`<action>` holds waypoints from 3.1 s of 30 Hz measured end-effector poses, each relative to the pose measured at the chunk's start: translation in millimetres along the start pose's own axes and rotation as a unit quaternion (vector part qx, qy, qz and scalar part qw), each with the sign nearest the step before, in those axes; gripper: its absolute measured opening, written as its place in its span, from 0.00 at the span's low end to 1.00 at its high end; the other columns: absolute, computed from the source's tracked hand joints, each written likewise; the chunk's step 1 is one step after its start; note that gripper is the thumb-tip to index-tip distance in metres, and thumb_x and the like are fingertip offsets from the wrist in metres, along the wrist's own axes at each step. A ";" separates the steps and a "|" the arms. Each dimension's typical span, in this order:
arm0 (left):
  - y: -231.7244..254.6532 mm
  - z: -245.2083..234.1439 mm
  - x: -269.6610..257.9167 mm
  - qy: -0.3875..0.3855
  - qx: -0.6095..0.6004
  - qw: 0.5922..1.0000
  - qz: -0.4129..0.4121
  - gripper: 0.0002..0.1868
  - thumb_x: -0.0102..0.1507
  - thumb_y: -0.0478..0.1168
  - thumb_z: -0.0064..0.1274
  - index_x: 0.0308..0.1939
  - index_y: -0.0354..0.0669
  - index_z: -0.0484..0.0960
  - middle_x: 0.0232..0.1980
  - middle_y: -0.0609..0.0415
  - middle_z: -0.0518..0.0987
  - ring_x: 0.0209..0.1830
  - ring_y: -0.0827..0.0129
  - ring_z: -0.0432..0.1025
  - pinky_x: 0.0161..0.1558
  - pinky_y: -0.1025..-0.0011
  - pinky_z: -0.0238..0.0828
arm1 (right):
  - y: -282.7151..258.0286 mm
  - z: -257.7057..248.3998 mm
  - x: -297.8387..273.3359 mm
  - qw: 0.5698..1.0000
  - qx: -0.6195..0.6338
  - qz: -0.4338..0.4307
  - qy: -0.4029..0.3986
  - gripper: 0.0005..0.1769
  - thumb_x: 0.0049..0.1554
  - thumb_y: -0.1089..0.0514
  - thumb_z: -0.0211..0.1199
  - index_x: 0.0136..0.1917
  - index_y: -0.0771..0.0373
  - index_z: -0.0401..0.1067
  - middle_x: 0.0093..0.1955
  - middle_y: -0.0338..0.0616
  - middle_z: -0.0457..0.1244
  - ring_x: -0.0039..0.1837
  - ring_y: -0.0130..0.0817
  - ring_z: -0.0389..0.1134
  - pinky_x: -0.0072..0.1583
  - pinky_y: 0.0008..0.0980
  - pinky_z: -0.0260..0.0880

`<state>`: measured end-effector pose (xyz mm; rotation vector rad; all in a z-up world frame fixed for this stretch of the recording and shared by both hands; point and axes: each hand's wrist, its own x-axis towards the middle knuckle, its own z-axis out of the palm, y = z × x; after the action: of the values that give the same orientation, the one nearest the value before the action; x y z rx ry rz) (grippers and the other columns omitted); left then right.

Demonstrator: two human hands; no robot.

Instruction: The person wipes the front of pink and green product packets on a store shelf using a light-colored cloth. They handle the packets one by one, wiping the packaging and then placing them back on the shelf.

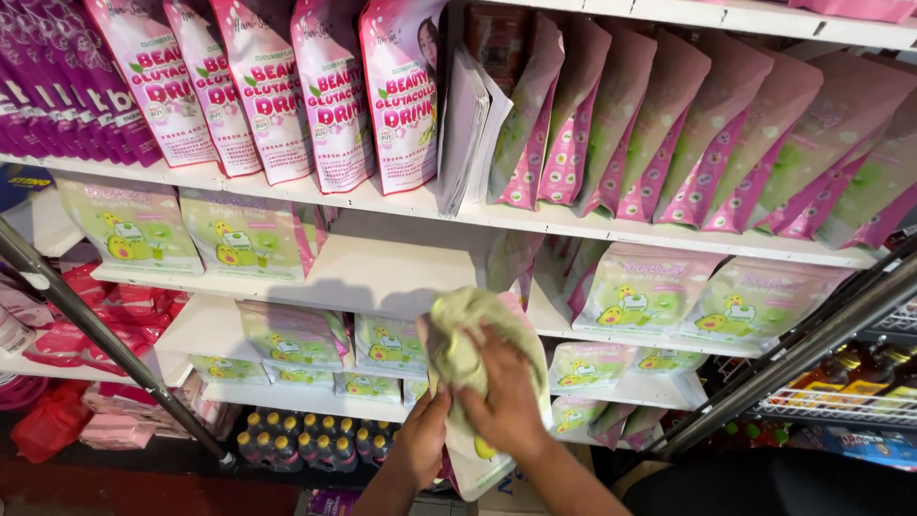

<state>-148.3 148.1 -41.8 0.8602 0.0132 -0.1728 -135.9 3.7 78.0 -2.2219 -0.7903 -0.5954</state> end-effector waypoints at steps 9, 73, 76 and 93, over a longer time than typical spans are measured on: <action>21.9 0.2 9.7 -0.006 -0.069 0.997 0.014 0.34 0.70 0.56 0.40 0.71 0.35 0.67 0.66 0.44 0.77 0.62 0.58 0.73 0.62 0.59 0.70 | 20.6 43.6 -51.3 0.994 -0.004 0.084 0.075 0.38 0.55 0.52 0.61 0.75 0.68 0.58 0.77 0.68 0.54 0.78 0.64 0.52 0.76 0.53 0.47; 16.8 -39.5 17.9 -0.110 -0.141 0.983 0.028 0.28 0.66 0.45 0.53 0.67 0.33 0.69 0.62 0.43 0.78 0.63 0.55 0.72 0.67 0.55 0.67 | -9.5 -3.6 -16.5 0.989 0.124 -0.054 -0.068 0.28 0.65 0.52 0.55 0.74 0.66 0.67 0.82 0.67 0.51 0.82 0.64 0.50 0.78 0.49 0.49; 19.2 -36.8 8.9 -0.140 -0.184 0.973 0.021 0.31 0.64 0.46 0.54 0.67 0.34 0.69 0.63 0.44 0.77 0.63 0.54 0.72 0.66 0.55 0.67 | 13.8 -1.8 -4.9 0.991 0.114 -0.035 -0.056 0.40 0.61 0.50 0.58 0.76 0.78 0.54 0.78 0.69 0.50 0.79 0.65 0.49 0.75 0.56 0.41; 22.3 -63.2 2.9 -0.145 0.023 0.977 0.154 0.41 0.54 0.37 0.64 0.70 0.31 0.67 0.66 0.43 0.74 0.64 0.55 0.71 0.63 0.59 0.67 | 18.6 -0.4 5.5 0.936 0.281 0.212 0.012 0.32 0.61 0.48 0.53 0.73 0.66 0.62 0.73 0.59 0.62 0.76 0.54 0.64 0.75 0.42 0.58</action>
<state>-138.2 209.7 -66.5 0.8645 -0.3976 -0.0052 -119.4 -5.3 73.2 -1.7626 -0.3771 -0.1520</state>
